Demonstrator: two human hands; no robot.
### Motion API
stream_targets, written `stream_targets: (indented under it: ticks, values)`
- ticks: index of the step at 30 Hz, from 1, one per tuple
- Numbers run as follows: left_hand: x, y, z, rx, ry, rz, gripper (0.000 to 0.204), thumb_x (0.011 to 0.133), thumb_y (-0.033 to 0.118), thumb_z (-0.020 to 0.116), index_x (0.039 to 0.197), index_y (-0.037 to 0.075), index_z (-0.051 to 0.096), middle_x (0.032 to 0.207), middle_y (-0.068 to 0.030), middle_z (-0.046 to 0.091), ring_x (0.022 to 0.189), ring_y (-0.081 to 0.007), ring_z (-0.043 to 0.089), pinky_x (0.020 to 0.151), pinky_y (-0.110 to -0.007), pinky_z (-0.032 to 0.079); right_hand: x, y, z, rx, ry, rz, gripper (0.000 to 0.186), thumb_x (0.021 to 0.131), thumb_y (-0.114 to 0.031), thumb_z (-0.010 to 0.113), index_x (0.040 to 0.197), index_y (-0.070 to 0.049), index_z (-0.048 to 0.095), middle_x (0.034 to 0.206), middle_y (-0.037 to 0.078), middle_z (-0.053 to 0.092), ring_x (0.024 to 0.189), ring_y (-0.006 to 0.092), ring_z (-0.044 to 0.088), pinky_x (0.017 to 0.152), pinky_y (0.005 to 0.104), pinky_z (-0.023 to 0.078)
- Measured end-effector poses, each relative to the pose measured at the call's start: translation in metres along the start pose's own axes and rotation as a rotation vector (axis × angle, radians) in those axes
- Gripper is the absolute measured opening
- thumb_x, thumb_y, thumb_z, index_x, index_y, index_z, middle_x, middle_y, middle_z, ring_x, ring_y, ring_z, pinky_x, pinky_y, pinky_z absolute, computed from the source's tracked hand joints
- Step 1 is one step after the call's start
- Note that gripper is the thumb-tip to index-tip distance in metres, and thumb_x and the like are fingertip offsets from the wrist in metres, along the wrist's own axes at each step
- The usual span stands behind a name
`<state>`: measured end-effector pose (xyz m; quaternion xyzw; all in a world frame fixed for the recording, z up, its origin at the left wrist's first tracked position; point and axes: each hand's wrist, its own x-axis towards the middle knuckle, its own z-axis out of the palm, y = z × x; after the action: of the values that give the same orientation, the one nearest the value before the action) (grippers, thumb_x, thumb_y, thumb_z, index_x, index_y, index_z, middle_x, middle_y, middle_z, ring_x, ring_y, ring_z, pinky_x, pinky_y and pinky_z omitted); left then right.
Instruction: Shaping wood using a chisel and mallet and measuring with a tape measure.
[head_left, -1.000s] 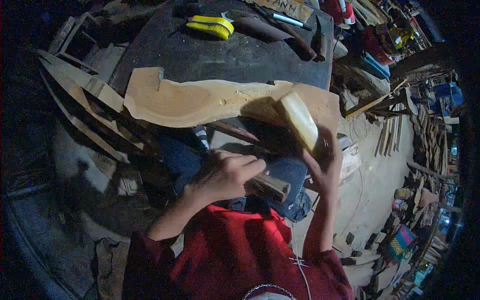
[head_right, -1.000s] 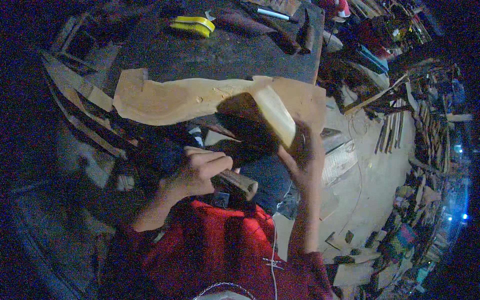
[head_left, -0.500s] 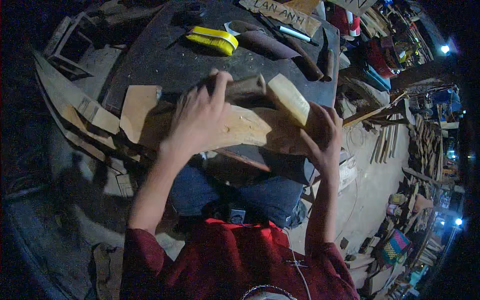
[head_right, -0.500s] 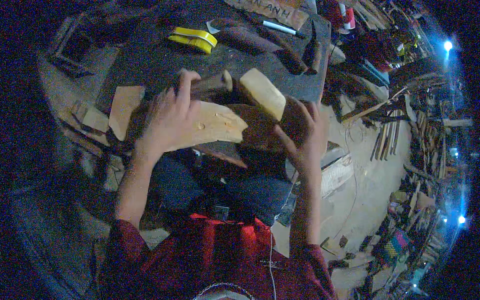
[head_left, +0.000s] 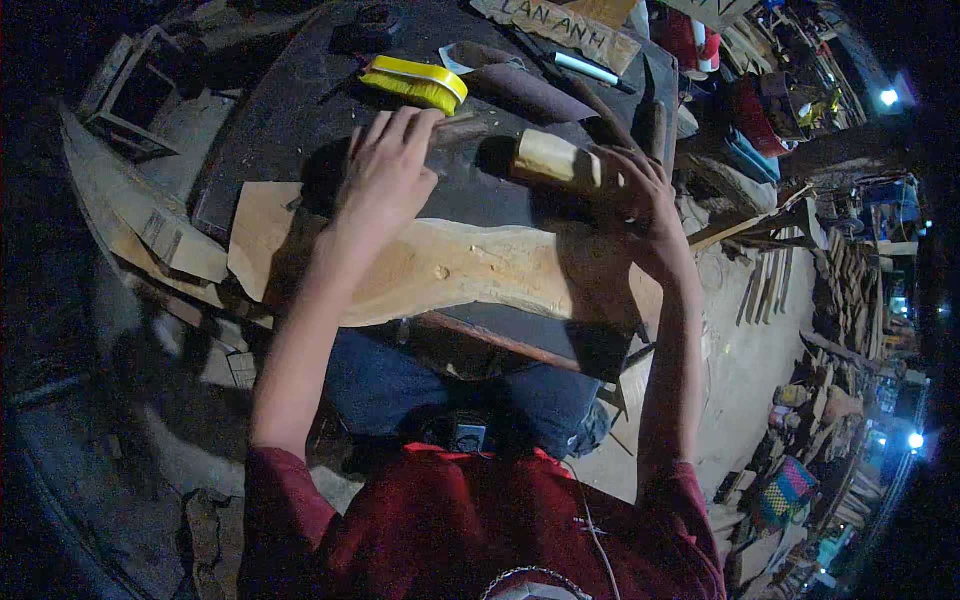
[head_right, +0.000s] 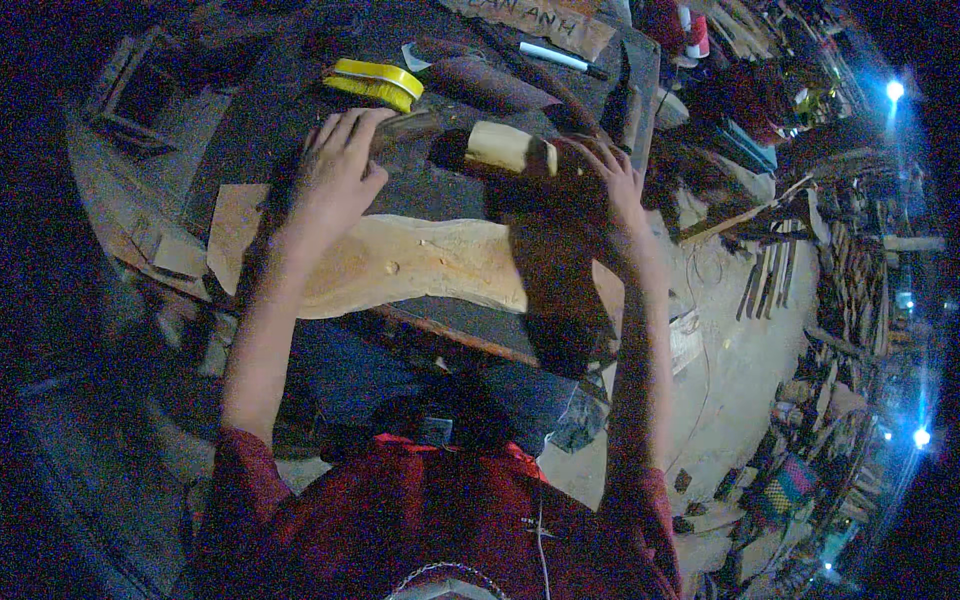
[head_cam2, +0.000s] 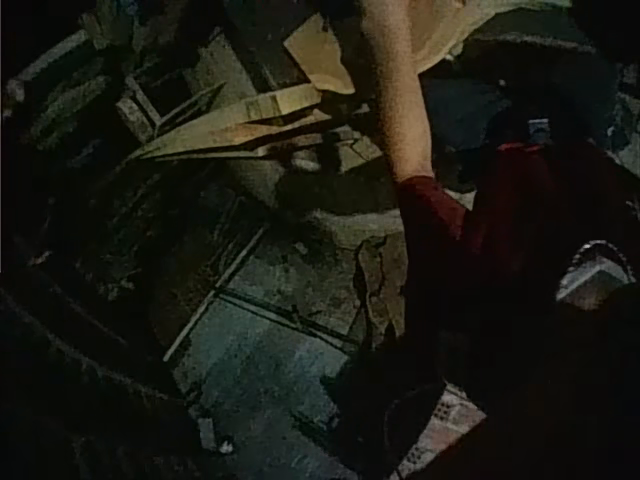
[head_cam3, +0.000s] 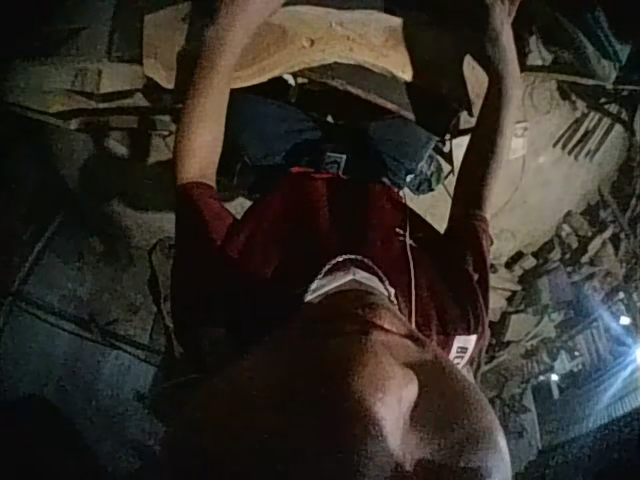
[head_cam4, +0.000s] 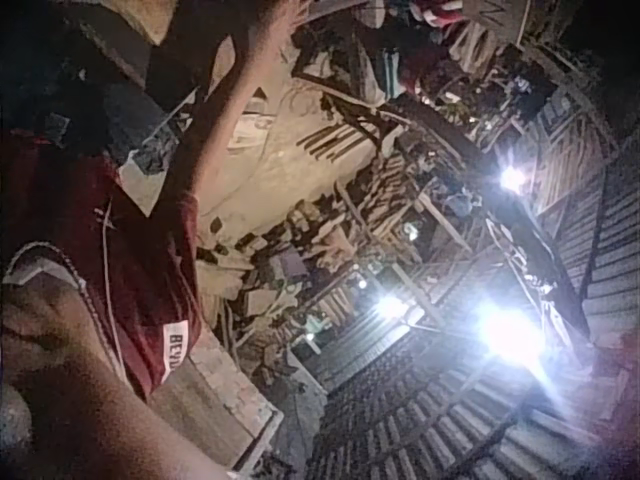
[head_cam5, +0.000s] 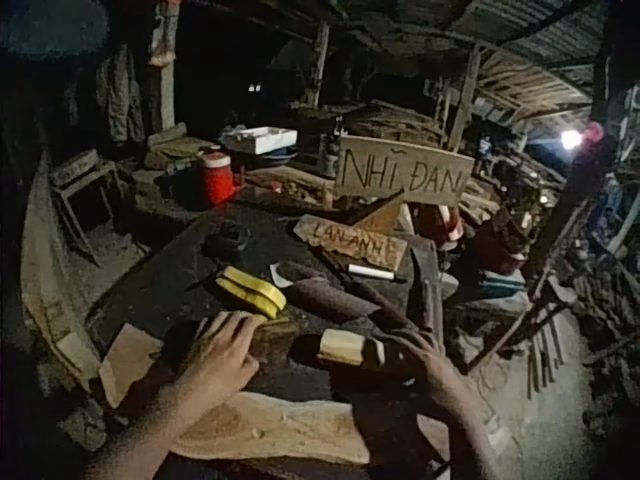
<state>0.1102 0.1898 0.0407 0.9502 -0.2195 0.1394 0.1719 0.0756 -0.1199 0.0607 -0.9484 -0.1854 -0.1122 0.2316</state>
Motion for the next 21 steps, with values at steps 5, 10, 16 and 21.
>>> stream_targets:
  ticks: [5,10,16,21]
  values:
    - [-0.046,0.007,-0.04,-0.253,0.17,-0.071,0.04,0.079,0.008,0.063,0.118,0.005,0.052,0.114,-0.0148,0.054,0.11,-0.0344,0.051,0.095,-0.043,0.042,0.018,0.009,0.015,0.027,0.092,0.061,0.047,0.08,-0.015,0.066,0.126,-0.01,0.057,0.12,0.017,0.056,0.116,0.0328,0.051,0.103,0.0419,0.036]
    - [-0.122,0.004,-0.074,-0.323,0.205,-0.389,0.027,0.089,0.015,0.06,0.113,0.003,0.056,0.112,-0.0143,0.057,0.107,-0.03,0.055,0.092,-0.038,0.044,0.072,0.064,0.051,-0.526,0.137,0.111,0.045,0.082,-0.025,0.065,0.126,-0.019,0.057,0.124,0.016,0.05,0.11,0.0354,0.049,0.093,0.0484,0.039]
    - [-0.202,-0.024,-0.062,-0.396,0.311,-0.761,0.043,0.095,0.029,0.057,0.127,0.004,0.045,0.103,-0.0106,0.051,0.1,-0.0218,0.051,0.093,-0.037,0.043,0.118,0.097,0.094,-0.727,0.251,-0.148,0.045,0.081,-0.032,0.063,0.124,-0.021,0.057,0.129,0.017,0.046,0.118,0.0379,0.043,0.087,0.0591,0.036]
    - [-0.202,-0.024,-0.054,-1.055,0.416,-1.04,0.05,0.094,0.029,0.06,0.132,0.004,0.041,0.108,-0.0113,0.051,0.101,-0.0212,0.051,0.094,-0.039,0.045,0.085,-0.013,0.009,0.221,0.029,0.082,0.049,0.079,-0.027,0.074,0.118,-0.003,0.056,0.106,0.017,0.064,0.097,0.0234,0.061,0.085,0.0381,0.047]
